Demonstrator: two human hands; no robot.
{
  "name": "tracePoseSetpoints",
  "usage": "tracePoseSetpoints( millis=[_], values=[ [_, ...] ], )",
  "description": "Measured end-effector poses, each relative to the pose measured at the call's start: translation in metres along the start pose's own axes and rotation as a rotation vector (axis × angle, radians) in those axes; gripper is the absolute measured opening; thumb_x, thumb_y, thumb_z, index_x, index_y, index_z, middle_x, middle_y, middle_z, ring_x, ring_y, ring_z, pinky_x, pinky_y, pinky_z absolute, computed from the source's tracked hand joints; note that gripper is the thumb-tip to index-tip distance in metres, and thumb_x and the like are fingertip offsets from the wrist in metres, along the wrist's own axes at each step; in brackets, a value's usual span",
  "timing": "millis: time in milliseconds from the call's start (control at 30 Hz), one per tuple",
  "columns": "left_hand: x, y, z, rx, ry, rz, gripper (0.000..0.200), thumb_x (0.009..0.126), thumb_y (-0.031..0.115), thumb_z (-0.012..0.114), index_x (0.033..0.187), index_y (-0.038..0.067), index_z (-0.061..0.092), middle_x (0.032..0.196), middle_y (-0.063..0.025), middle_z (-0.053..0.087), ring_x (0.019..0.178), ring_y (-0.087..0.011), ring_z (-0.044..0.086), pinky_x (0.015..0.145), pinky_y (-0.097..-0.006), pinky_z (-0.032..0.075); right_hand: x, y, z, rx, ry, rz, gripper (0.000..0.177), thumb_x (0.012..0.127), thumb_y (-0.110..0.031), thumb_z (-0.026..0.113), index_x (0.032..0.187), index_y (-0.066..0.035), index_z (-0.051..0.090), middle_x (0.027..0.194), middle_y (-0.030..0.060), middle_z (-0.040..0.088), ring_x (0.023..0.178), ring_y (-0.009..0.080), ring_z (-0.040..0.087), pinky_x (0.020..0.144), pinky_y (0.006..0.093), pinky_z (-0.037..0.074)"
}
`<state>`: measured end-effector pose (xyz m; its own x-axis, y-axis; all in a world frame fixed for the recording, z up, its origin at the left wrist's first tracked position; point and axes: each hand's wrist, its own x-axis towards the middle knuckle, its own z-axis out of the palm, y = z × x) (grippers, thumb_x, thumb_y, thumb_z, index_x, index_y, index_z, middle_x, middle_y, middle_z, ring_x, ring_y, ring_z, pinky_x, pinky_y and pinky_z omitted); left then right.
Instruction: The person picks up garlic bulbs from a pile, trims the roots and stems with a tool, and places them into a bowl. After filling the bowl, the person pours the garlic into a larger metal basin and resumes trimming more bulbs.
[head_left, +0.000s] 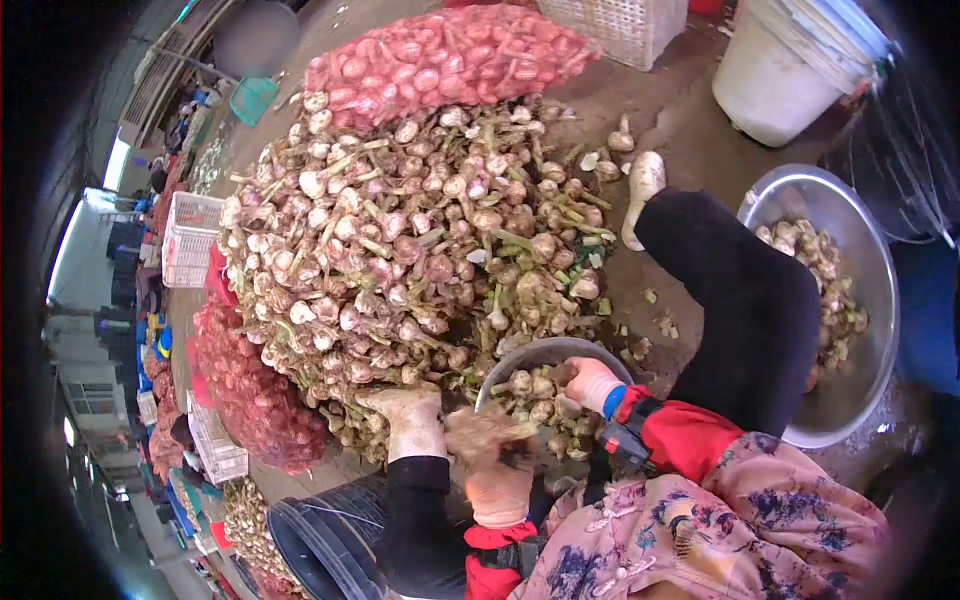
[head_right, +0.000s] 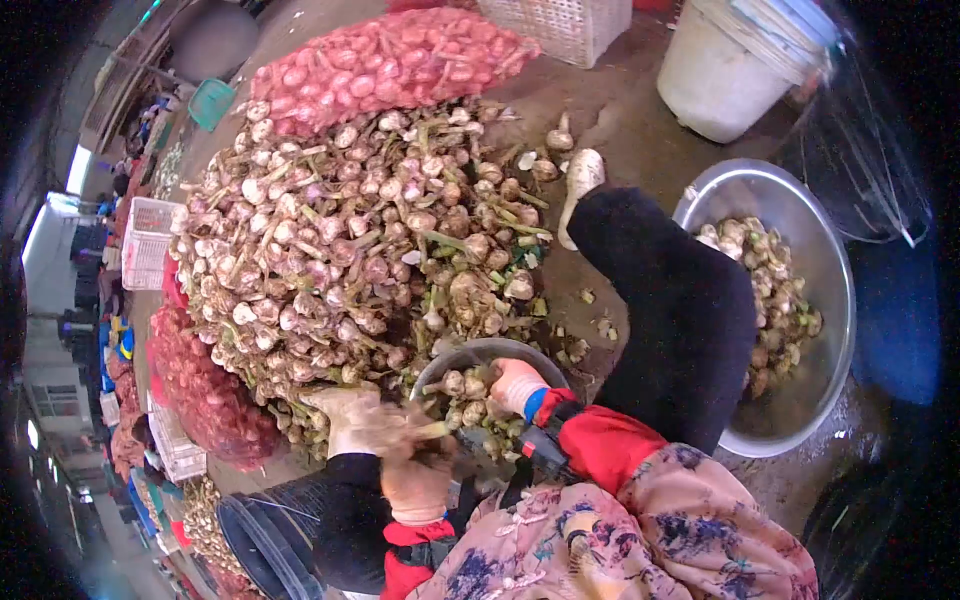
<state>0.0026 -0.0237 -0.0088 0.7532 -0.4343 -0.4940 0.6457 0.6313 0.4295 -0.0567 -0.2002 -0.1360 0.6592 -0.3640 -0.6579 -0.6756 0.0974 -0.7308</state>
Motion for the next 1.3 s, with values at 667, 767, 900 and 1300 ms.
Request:
tracePoseSetpoints(
  millis=[667, 767, 900, 1300],
  values=[
    [0.272, 0.000, -0.049, 2.324, 0.047, -0.110, 0.039, 0.063, 0.031, 0.071, 0.090, 0.003, 0.067, 0.091, -0.0175, 0.068, 0.087, -0.0320, 0.066, 0.079, -0.0383, 0.051, 0.008, -0.036, 0.012, 0.500, -0.059, 0.016, 0.046, 0.074, -0.015, 0.070, 0.115, 0.003, 0.057, 0.106, 0.0091, 0.066, 0.096, 0.0179, 0.062, 0.086, 0.0291, 0.047],
    [0.221, 0.020, -0.016, 1.800, -0.035, 0.138, 0.025, 0.068, 0.018, 0.072, 0.088, 0.003, 0.067, 0.081, -0.0072, 0.068, 0.070, -0.0169, 0.065, 0.069, -0.0266, 0.050, 0.004, -0.042, 0.014, 0.637, 0.004, -0.066, 0.050, 0.080, -0.016, 0.070, 0.124, 0.000, 0.052, 0.111, 0.0064, 0.064, 0.100, 0.0144, 0.059, 0.089, 0.0290, 0.046],
    [0.158, 0.044, -0.038, 1.056, -0.144, -0.031, 0.036, 0.072, 0.007, 0.073, 0.105, 0.001, 0.061, 0.100, -0.0070, 0.065, 0.086, -0.0111, 0.061, 0.079, -0.0258, 0.049, -0.017, -0.058, 0.004, 1.145, -0.194, -0.111, 0.050, 0.087, -0.019, 0.062, 0.131, -0.002, 0.046, 0.114, 0.0063, 0.060, 0.102, 0.0163, 0.058, 0.092, 0.0304, 0.045],
    [0.044, 0.026, -0.002, 0.765, -0.332, -0.277, 0.058, 0.072, 0.002, 0.067, 0.125, 0.000, 0.044, 0.121, -0.0096, 0.055, 0.107, -0.0211, 0.056, 0.089, -0.0370, 0.048, -0.058, -0.068, -0.005, 0.534, -0.500, -0.845, 0.042, 0.072, 0.001, 0.067, 0.113, -0.007, 0.064, 0.141, 0.0146, 0.043, 0.129, 0.0221, 0.041, 0.103, 0.0316, 0.035]
  ],
)
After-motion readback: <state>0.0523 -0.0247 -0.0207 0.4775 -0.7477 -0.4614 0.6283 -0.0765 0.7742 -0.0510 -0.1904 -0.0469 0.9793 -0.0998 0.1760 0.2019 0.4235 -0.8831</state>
